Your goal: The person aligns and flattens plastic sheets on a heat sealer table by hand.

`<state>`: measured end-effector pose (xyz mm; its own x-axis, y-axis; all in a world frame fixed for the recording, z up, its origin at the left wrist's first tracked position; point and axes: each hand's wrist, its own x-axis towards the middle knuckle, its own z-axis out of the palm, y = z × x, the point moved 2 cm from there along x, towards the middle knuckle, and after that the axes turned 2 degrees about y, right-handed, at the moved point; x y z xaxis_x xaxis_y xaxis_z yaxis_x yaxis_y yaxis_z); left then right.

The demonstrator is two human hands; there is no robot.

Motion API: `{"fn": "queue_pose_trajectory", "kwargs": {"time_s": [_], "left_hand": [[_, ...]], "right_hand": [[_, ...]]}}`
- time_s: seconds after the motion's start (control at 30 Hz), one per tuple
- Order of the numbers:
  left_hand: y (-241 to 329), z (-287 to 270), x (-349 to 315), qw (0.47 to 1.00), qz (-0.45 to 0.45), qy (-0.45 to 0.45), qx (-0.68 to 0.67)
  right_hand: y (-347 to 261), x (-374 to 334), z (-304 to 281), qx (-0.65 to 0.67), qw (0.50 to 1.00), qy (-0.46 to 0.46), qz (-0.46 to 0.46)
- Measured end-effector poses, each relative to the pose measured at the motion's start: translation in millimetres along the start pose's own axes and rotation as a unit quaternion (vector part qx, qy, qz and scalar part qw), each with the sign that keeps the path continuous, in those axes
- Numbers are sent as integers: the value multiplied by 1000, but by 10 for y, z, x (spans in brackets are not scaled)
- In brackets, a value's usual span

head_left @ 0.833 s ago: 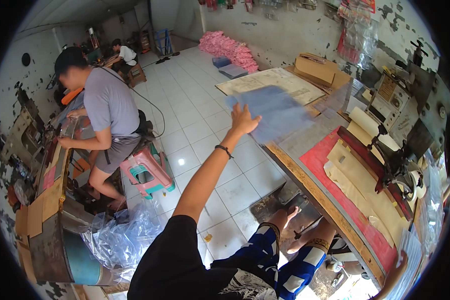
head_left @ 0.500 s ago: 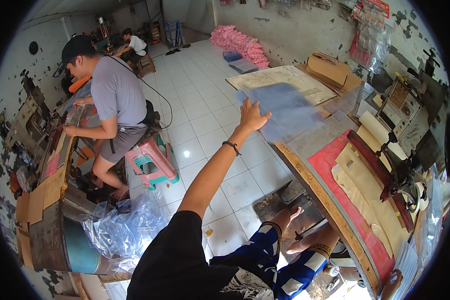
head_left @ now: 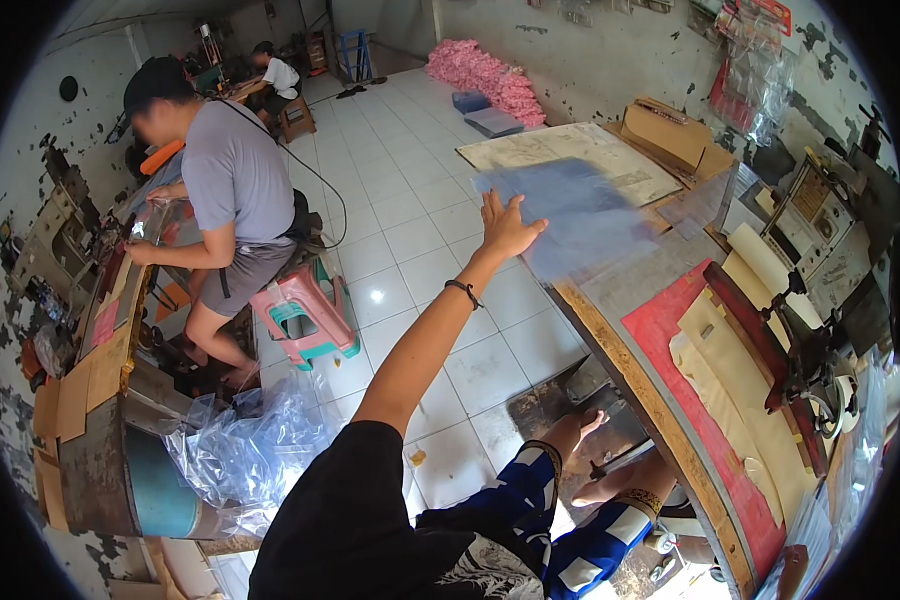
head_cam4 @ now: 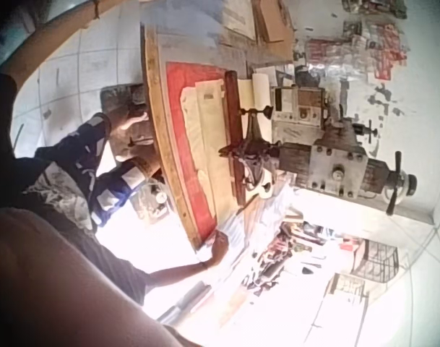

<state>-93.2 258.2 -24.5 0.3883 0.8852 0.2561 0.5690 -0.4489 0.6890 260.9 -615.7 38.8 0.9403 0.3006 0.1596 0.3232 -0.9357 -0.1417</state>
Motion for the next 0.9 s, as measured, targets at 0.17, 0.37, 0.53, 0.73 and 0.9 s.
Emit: {"fn": "queue_pose_trajectory", "kwargs": {"time_s": [0.17, 0.37, 0.53, 0.73, 0.9], "left_hand": [[-18, -31, 48, 1000, -7, -16, 23], [-65, -130, 28, 993, -26, 71, 94], [519, 135, -429, 957, 217, 190, -28], [2029, 165, -1967, 883, 413, 164, -153], [3184, 741, -2886, 707, 625, -104, -315]], "right_hand": [[311, 526, 162, 101, 988, -109, -28], [401, 1181, 402, 30, 964, -121, -235], [2, 809, 303, -23, 986, -28, -164], [-976, 567, -22, -39, 993, 15, -106], [-842, 515, 9, 17, 991, 42, -123]]}}
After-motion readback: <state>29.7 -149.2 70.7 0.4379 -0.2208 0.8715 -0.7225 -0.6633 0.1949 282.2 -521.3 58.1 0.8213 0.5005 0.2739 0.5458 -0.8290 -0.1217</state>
